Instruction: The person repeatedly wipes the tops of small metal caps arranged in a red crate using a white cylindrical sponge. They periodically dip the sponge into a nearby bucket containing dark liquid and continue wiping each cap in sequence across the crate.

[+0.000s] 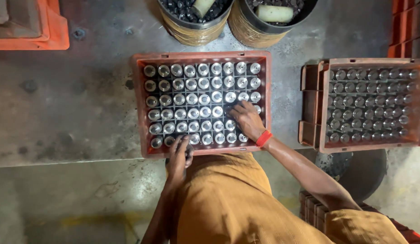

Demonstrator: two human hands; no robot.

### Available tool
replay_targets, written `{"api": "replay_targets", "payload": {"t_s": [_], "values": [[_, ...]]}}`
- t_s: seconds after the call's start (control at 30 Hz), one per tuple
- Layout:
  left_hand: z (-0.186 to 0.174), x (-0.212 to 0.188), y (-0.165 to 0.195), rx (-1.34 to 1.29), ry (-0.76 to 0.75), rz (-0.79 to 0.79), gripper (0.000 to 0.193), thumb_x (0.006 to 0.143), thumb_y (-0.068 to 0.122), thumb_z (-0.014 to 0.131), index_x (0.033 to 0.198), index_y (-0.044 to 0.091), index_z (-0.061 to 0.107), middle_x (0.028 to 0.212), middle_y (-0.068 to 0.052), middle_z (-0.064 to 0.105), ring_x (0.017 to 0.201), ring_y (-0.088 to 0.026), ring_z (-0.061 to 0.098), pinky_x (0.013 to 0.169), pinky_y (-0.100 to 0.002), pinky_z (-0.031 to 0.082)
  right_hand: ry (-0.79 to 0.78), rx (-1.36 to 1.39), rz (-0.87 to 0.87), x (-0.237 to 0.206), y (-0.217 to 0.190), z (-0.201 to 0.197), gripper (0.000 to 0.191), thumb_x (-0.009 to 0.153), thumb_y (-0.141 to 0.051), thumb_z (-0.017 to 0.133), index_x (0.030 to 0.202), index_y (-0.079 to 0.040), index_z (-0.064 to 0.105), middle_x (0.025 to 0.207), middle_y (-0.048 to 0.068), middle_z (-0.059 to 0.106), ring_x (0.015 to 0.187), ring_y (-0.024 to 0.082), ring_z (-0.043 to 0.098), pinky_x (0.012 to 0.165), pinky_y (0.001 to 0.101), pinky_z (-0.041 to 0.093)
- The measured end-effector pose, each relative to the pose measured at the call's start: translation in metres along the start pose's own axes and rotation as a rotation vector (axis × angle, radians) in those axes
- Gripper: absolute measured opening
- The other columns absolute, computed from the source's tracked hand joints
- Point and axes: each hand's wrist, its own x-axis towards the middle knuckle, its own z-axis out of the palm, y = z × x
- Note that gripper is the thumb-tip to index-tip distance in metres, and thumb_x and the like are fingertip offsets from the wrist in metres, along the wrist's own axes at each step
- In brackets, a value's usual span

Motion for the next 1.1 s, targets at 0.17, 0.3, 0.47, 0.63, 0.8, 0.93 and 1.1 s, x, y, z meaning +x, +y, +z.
{"api": "replay_targets", "payload": {"t_s": [0.17, 0.3, 0.47, 0.63, 0.8, 0.93, 1.1], "values": [[0.026, 0.004, 0.009, 0.084, -0.051, 0.124, 0.028, 0.099, 0.034, 0.063, 0.113, 0.01, 0.066, 0.066, 0.002, 0.052, 0.045, -0.005, 0.039, 0.039, -0.022, 0.024, -0.055, -0.017, -0.01, 0.011, -0.003, -0.011, 0.027, 0.081, -0.006, 0.068, 0.107, -0.009, 0.074, 0.096, 0.009, 0.067, 0.1, 0.031, 0.059, 0.089, 0.041, 0.049], [0.057, 0.013, 0.032, 0.285, 0.03, 0.469, 0.025, 0.104, 0.031, 0.061, 0.108, 0.006, 0.065, 0.072, -0.001, 0.057, 0.053, -0.008, 0.048, 0.045, -0.025, 0.035, 0.125, 0.226, 0.101, 0.005, 0.004, -0.04, 0.038, 0.086, -0.024, 0.074, 0.117, -0.003, 0.072, 0.1, 0.014, 0.072, 0.092, 0.034, 0.061, 0.083, 0.0449, 0.047], [0.089, 0.034, 0.117, 0.63, 0.168, 1.151, 0.025, 0.108, 0.022, 0.063, 0.124, 0.003, 0.064, 0.107, -0.016, 0.068, 0.096, -0.026, 0.063, 0.086, -0.039, 0.052, 0.347, 0.578, 0.417, -0.045, 0.005, -0.049, 0.026, 0.099, -0.013, 0.065, 0.123, -0.004, 0.069, 0.11, 0.017, 0.072, 0.098, 0.033, 0.07, 0.088, 0.0399, 0.054], [0.143, 0.106, 0.237, 1.203, 0.295, 1.487, 0.034, 0.106, 0.018, 0.065, 0.136, 0.005, 0.061, 0.13, -0.023, 0.063, 0.116, -0.047, 0.058, 0.099, -0.056, 0.047, 0.316, 0.646, 0.412, -0.067, -0.004, -0.02, 0.028, 0.095, -0.011, 0.062, 0.122, -0.009, 0.068, 0.113, 0.014, 0.074, 0.094, 0.036, 0.07, 0.083, 0.0424, 0.057], [0.19, 0.187, 0.308, 1.631, 0.39, 1.222, 0.039, 0.101, 0.03, 0.063, 0.136, 0.015, 0.063, 0.135, -0.023, 0.058, 0.119, -0.047, 0.054, 0.096, -0.057, 0.047, 0.282, 0.689, 0.42, -0.073, -0.005, -0.01, 0.035, 0.095, -0.011, 0.063, 0.13, -0.007, 0.064, 0.111, 0.017, 0.071, 0.096, 0.038, 0.07, 0.08, 0.0442, 0.058], [0.191, 0.227, 0.318, 1.861, 0.428, 0.918, 0.036, 0.1, 0.037, 0.059, 0.13, 0.018, 0.064, 0.135, -0.022, 0.056, 0.124, -0.044, 0.052, 0.098, -0.058, 0.045, 0.305, 0.617, 0.427, -0.076, -0.005, -0.008, 0.037, 0.094, -0.014, 0.063, 0.13, -0.006, 0.063, 0.114, 0.02, 0.07, 0.098, 0.041, 0.069, 0.081, 0.0454, 0.057], [0.182, 0.246, 0.305, 1.997, 0.363, 0.807, 0.035, 0.11, 0.038, 0.052, 0.127, 0.009, 0.061, 0.132, -0.025, 0.058, 0.125, -0.046, 0.054, 0.096, -0.06, 0.047, 0.233, 0.578, 0.446, -0.075, -0.009, -0.004, 0.04, 0.093, -0.016, 0.064, 0.131, -0.006, 0.064, 0.109, 0.018, 0.07, 0.098, 0.04, 0.068, 0.087, 0.0455, 0.055]]}}
